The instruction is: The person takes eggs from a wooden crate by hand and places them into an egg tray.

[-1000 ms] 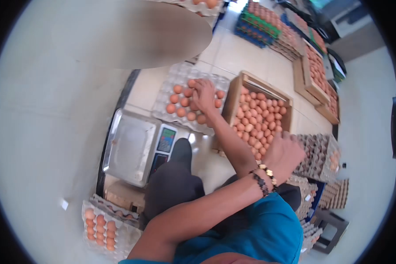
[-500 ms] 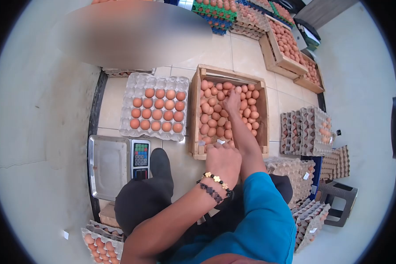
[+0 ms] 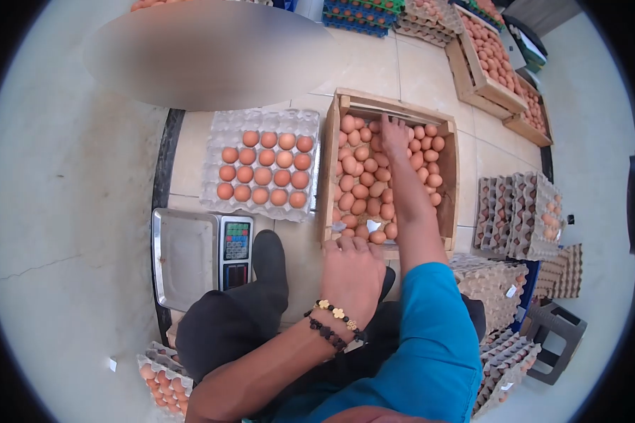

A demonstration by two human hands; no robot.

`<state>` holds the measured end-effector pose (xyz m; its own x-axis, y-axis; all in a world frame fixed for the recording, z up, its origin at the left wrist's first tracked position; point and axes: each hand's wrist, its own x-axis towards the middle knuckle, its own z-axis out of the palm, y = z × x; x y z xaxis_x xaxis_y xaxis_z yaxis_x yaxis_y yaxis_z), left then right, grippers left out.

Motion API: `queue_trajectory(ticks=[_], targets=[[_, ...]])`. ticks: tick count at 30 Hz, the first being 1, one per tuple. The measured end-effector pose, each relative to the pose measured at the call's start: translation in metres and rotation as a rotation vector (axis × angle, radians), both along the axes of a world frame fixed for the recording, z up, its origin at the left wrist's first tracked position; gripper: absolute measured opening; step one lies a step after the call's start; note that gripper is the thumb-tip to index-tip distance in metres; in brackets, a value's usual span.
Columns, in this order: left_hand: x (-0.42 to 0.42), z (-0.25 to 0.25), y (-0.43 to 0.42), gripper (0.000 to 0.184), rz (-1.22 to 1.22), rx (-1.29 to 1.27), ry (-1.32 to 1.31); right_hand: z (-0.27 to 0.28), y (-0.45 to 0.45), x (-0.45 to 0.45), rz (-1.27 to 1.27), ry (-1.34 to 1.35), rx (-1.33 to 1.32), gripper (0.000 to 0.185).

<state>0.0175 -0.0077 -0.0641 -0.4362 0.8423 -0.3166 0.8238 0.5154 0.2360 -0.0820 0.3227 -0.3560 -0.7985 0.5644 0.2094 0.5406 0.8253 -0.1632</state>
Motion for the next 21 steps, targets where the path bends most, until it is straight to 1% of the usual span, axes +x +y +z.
queue_trajectory(ticks=[2,4,7,9,11,12,13,14,16,19,20,21], targets=[[0.0,0.003,0.002,0.021,0.0,-0.047,0.012,0.005,-0.011,0.009,0.012,0.166,-0.097,0.035],[0.003,0.005,0.003,0.02,0.018,-0.053,0.044,0.014,-0.031,0.021,-0.024,0.414,-0.271,0.036],[0.005,0.002,0.003,0.018,0.031,-0.012,0.128,0.041,-0.064,0.039,-0.135,0.84,-0.758,0.037],[0.003,0.007,0.004,0.019,0.033,-0.005,0.129,0.066,-0.087,0.042,-0.118,1.069,-1.083,0.037],[-0.001,0.015,0.007,0.019,0.053,0.052,0.093,0.089,-0.109,0.034,-0.025,1.149,-1.314,0.038],[-0.003,0.019,0.009,0.019,0.073,0.101,0.059,0.095,-0.122,0.027,0.052,1.106,-1.348,0.039],[-0.004,0.023,0.011,0.019,0.093,0.149,0.025,0.098,-0.132,0.015,0.129,1.024,-1.341,0.039],[-0.004,0.025,0.014,0.018,0.129,0.236,0.056,0.099,-0.144,0.002,0.204,0.915,-1.266,0.039],[0.0,0.028,0.02,0.018,0.199,0.409,0.117,0.09,-0.156,-0.03,0.322,0.6,-0.85,0.046],[0.004,0.037,0.023,0.018,0.185,0.5,0.088,0.1,-0.178,-0.057,0.481,0.317,-0.336,0.045],[0.005,0.038,0.023,0.018,0.173,0.518,0.08,0.094,-0.18,-0.066,0.455,0.286,-0.285,0.042],[0.004,0.037,0.023,0.016,0.168,0.531,0.086,0.075,-0.178,-0.077,0.43,0.254,-0.235,0.039]])
